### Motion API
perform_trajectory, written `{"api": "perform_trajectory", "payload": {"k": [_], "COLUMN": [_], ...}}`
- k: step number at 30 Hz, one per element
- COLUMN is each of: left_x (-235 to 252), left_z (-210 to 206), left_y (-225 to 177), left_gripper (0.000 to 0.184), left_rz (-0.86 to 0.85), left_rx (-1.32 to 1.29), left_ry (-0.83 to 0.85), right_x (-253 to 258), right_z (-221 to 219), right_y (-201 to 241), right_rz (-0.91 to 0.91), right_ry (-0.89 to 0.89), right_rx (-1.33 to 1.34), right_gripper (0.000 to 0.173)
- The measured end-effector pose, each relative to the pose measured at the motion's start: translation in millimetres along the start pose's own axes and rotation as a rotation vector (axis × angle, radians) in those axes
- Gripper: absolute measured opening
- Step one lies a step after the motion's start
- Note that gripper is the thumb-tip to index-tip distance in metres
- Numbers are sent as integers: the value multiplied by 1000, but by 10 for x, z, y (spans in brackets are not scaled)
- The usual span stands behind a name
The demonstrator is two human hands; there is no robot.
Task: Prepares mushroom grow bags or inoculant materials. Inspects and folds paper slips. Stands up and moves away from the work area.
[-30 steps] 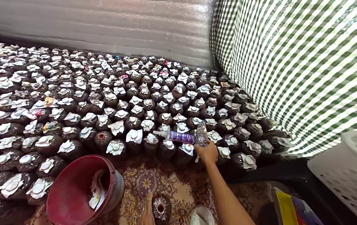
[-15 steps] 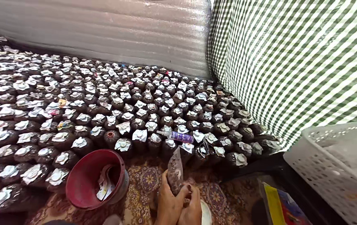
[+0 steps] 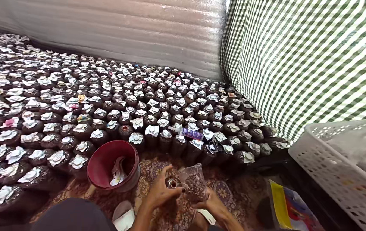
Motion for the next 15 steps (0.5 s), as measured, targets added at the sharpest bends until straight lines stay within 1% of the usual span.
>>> {"api": "perform_trajectory", "payload": {"k": [3,5,9,11,15], "left_x": [109,132,167,202,254], "left_z": [-11,-153,-409,-461,-503], "left_y": [492,674,812,823,801], "left_gripper": [79,72,61,56,45], "left_rz": [83,97,108,104,114], "left_rx": [139,172,225,256,277], "left_ry": [-29,-41,-120,-177,-198], "right_x": [154,230,345,363,387], "right_z": [187,248,295,278,237], "right_y": [-278,-408,-607,-623,-624], "right_rz": [-2,-11,-6,10,56], "right_ry": [-95,-153,-202,-199,-213], "right_rx": [-182,-289,-468,-533,-633], "right_gripper": [86,85,72,65,56]}}
Point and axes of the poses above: each hand's wrist, its own x-axis towards the middle knuckle, its own z-axis out of the back of the hand, y = z × x, the point moved 4 cm from there along x, towards the middle knuckle, and after that the axes turned 2 degrees about z, right-handed, at the moved point
